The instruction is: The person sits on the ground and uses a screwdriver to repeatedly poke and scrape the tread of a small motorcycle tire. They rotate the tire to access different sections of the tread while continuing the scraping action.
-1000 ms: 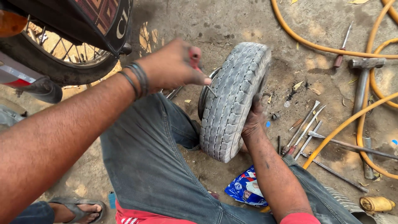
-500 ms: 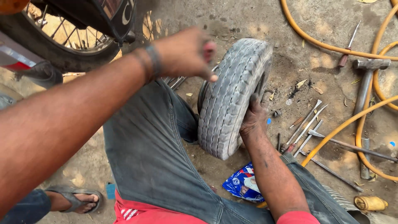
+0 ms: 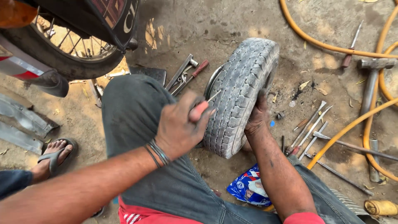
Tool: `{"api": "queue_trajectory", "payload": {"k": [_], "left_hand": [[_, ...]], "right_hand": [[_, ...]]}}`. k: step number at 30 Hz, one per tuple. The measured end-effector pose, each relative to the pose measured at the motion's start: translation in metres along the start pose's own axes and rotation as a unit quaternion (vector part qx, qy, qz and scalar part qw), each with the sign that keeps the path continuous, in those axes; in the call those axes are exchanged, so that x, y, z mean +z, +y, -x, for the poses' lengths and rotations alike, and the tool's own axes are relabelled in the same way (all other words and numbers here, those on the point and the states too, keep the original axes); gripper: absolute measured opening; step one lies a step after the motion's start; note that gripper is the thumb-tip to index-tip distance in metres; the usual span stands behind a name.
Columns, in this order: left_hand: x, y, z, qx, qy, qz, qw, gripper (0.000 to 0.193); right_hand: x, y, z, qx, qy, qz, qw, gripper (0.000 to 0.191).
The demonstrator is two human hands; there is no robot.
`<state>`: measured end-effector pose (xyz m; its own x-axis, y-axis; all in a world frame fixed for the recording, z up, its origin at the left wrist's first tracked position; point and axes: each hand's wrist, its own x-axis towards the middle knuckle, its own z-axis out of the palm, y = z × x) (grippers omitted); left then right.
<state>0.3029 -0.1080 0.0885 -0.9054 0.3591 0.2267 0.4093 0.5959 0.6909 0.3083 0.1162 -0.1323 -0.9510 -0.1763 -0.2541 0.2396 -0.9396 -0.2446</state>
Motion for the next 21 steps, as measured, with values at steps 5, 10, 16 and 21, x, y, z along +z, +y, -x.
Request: {"api": "queue_trajectory", "payload": {"k": [5, 10, 16, 21], "left_hand": [[0.022, -0.015, 0.007, -0.107, 0.056, 0.13, 0.984, 0.03], [-0.008, -0.035, -0.039, -0.256, -0.071, 0.251, 0.931, 0.031], [-0.028, -0.054, -0.123, -0.358, -0.289, 0.22, 0.86, 0.045], [-0.023, -0.028, -0.138, -0.028, -0.274, 0.019, 0.961, 0.043]], "right_hand": [[0.016, -0.009, 0.004, -0.022, 0.036, -0.005, 0.999, 0.103], [0.024, -0.01, 0.006, -0.032, 0.028, 0.032, 0.999, 0.107], [0.016, -0.005, 0.007, -0.04, 0.024, 0.04, 0.998, 0.109], [0.02, -0.004, 0.01, -0.024, 0.044, 0.038, 0.998, 0.108]]}}
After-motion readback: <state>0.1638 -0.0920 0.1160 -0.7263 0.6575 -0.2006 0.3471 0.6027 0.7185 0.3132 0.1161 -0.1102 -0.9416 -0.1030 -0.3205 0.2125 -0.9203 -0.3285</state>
